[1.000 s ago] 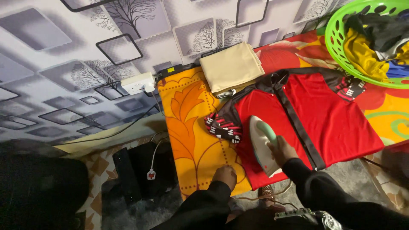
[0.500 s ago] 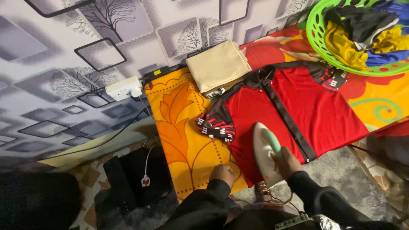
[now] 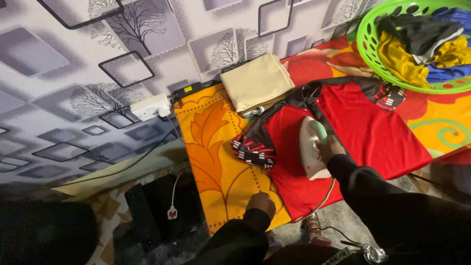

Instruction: Ironing a red and black short-sleeved shirt on an ironing board.

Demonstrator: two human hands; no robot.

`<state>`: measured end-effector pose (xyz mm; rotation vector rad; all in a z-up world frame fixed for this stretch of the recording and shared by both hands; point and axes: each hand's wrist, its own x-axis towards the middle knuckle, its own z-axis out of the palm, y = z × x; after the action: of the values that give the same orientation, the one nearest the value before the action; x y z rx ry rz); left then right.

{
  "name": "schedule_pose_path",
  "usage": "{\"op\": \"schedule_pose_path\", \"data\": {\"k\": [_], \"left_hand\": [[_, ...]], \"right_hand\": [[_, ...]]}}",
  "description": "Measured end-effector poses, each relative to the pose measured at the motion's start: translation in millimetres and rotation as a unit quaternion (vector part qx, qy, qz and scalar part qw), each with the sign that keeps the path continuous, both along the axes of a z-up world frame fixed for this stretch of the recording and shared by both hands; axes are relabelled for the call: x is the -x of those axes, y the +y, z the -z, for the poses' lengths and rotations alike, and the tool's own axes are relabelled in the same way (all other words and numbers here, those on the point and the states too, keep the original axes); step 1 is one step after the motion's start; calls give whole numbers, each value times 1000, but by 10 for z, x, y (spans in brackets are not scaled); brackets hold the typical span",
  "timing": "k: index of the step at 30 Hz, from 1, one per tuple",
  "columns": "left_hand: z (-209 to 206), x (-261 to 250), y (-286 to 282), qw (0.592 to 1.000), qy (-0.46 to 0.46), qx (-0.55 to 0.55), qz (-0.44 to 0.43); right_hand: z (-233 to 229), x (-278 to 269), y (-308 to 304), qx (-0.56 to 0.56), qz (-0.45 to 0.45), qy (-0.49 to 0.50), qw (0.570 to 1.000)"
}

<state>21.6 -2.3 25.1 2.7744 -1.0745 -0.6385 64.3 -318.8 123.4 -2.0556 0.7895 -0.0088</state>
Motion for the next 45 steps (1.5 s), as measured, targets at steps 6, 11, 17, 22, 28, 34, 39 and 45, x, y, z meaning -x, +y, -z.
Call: {"op": "schedule_pose_path", "data": {"k": [6,11,17,22,28,34,39,45], "left_hand": [[-294,11,-7,992,39,32,-120],[-635,25,-13,930,123,140,-315],[-731,29,29,924,130,174,-314],[-594,22,17,929,123,174,-302],[-774,-71,10,934,133,155,-293],[-765,-90,19,929,130,164,-306],[-733,-111,12,940,124,135,-289],[-776,-60,13,929,130,144,-315]], "right_hand": [[-36,-207,79,-30,25,21,999],[140,-675,125,-17,-55,0,998],[196,-850,156,-77,-115,-12,990],[-55,-815,131,-28,-133,25,990],[309,-912,4,-52,-79,6,996],[323,-936,130,-5,-9,19,1000],[293,-1035,192,-14,-8,20,1000],[267,-979,245,8,-5,20,1000]]}}
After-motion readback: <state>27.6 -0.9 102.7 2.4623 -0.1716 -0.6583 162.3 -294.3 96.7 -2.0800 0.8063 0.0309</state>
